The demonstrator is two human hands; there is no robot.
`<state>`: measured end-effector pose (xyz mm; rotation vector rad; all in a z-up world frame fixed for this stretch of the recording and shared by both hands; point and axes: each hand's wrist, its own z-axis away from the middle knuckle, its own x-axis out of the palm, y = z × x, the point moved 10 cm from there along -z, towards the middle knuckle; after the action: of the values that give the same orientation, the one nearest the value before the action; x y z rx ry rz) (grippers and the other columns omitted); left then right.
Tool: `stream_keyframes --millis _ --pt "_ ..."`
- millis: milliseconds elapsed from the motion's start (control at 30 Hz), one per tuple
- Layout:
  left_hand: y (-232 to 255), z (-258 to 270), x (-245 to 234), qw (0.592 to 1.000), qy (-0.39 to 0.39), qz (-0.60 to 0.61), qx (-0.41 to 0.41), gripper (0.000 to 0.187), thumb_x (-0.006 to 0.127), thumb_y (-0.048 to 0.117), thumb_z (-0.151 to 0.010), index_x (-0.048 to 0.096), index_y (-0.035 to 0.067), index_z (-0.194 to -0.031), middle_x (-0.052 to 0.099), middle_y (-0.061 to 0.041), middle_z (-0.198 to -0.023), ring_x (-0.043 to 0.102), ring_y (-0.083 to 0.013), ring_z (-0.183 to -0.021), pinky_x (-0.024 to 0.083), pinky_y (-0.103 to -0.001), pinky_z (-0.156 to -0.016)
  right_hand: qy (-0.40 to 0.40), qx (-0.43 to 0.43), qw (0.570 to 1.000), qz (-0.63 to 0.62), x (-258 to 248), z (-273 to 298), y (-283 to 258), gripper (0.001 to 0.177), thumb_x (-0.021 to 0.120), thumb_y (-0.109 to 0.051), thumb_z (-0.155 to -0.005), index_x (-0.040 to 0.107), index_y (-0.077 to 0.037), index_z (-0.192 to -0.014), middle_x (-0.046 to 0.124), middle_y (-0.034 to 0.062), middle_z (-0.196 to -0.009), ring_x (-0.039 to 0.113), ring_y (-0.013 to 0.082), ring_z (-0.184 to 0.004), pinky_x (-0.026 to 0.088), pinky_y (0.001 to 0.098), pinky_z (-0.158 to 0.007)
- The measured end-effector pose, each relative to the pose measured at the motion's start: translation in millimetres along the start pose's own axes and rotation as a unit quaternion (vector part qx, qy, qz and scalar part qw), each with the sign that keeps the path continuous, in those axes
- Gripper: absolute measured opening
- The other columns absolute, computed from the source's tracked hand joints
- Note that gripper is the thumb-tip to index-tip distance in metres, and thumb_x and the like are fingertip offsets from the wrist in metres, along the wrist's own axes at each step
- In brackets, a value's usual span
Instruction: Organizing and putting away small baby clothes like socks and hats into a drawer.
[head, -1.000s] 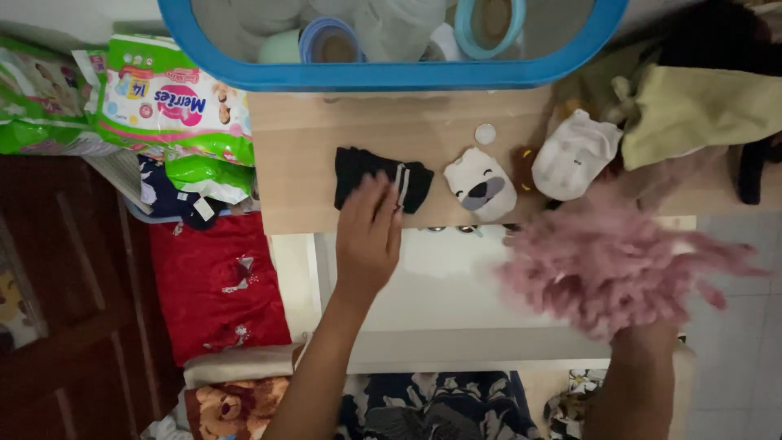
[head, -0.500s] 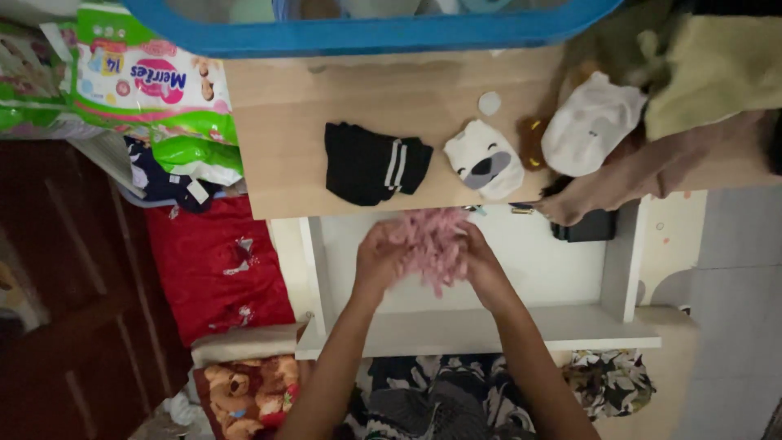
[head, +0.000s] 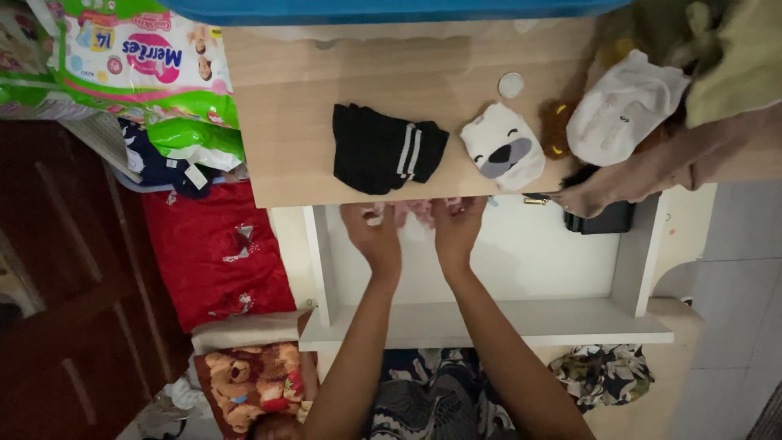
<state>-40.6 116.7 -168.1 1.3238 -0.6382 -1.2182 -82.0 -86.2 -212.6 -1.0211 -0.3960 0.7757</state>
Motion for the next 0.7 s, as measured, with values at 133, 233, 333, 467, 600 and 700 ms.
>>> stream_keyframes --millis 133,233,333,467,600,700 --pt "23.0 18.5 19.5 0.984 -0.041 -0.116 0.131 0.039 0.07 -0.006 -0.09 0.06 0.0 -0.127 0.059 -0.017 -0.128 0.06 -0.0336 -0.115 0.052 -0.043 -0.093 -0.022 -0.161 0.987 0.016 0.8 10.4 -29.4 0.054 0.065 0.01 -0.092 0.035 0.001 -0.135 0.053 0.0096 -0.125 0.059 0.0148 -0.11 0.051 0.0251 -0.091" --pt "20.3 35.5 36.1 0.97 -0.1 -0.138 0.171 0.034 0.069 -0.005 -0.091 0.064 0.002 -0.124 0.059 -0.018 -0.124 0.062 -0.0371 -0.115 0.052 -0.045 -0.097 -0.014 -0.15 0.985 0.086 -15.2 12.0 -24.3 0.045 0.057 0.01 -0.093 0.043 0.001 -0.135 0.054 0.0109 -0.117 0.056 0.0152 -0.099 0.05 0.0259 -0.082" --pt "34.1 49.3 50.4 0.958 -0.149 -0.132 0.208 0.031 0.067 -0.004 -0.091 0.064 0.003 -0.121 0.058 -0.019 -0.123 0.063 -0.0373 -0.115 0.053 -0.044 -0.099 -0.011 -0.23 0.964 0.133 -34.3 26.6 -48.5 0.036 0.053 0.009 -0.099 0.052 0.002 -0.134 0.053 0.0096 -0.124 0.055 0.0157 -0.109 0.048 0.0275 -0.09" --pt "56.5 61.8 75.7 0.934 -0.235 -0.091 0.254 0.036 0.059 -0.007 -0.09 0.06 -0.002 -0.126 0.057 -0.027 -0.131 0.061 -0.0428 -0.12 0.053 -0.045 -0.102 0.103 -0.091 0.981 0.14 -90.8 13.5 -19.8 0.018 0.055 -0.003 -0.103 0.058 -0.004 -0.121 0.059 0.0015 -0.102 0.053 0.0088 -0.079 0.045 0.0238 -0.063" --pt "22.2 51.2 90.2 0.941 -0.221 -0.124 0.223 0.034 0.053 -0.01 -0.091 0.06 -0.004 -0.123 0.063 -0.027 -0.123 0.06 -0.0466 -0.117 0.051 -0.051 -0.1 0.144 -0.034 0.989 0.007 -133.6 -2.7 9.9 0.011 0.061 -0.005 -0.1 0.062 -0.006 -0.111 0.062 -0.0027 -0.095 0.053 0.0063 -0.074 0.041 0.0216 -0.057" --pt "11.6 33.5 96.6 0.935 -0.234 -0.187 0.191 0.027 0.057 -0.007 -0.087 0.062 -0.004 -0.113 0.064 -0.026 -0.111 0.059 -0.0476 -0.107 0.046 -0.055 -0.093 0.179 0.009 0.982 -0.063 -171.1 -8.4 39.6 0.007 0.059 -0.009 -0.106 0.066 -0.009 -0.109 0.057 -0.0003 -0.088 0.049 0.0089 -0.07 0.038 0.0239 -0.055"
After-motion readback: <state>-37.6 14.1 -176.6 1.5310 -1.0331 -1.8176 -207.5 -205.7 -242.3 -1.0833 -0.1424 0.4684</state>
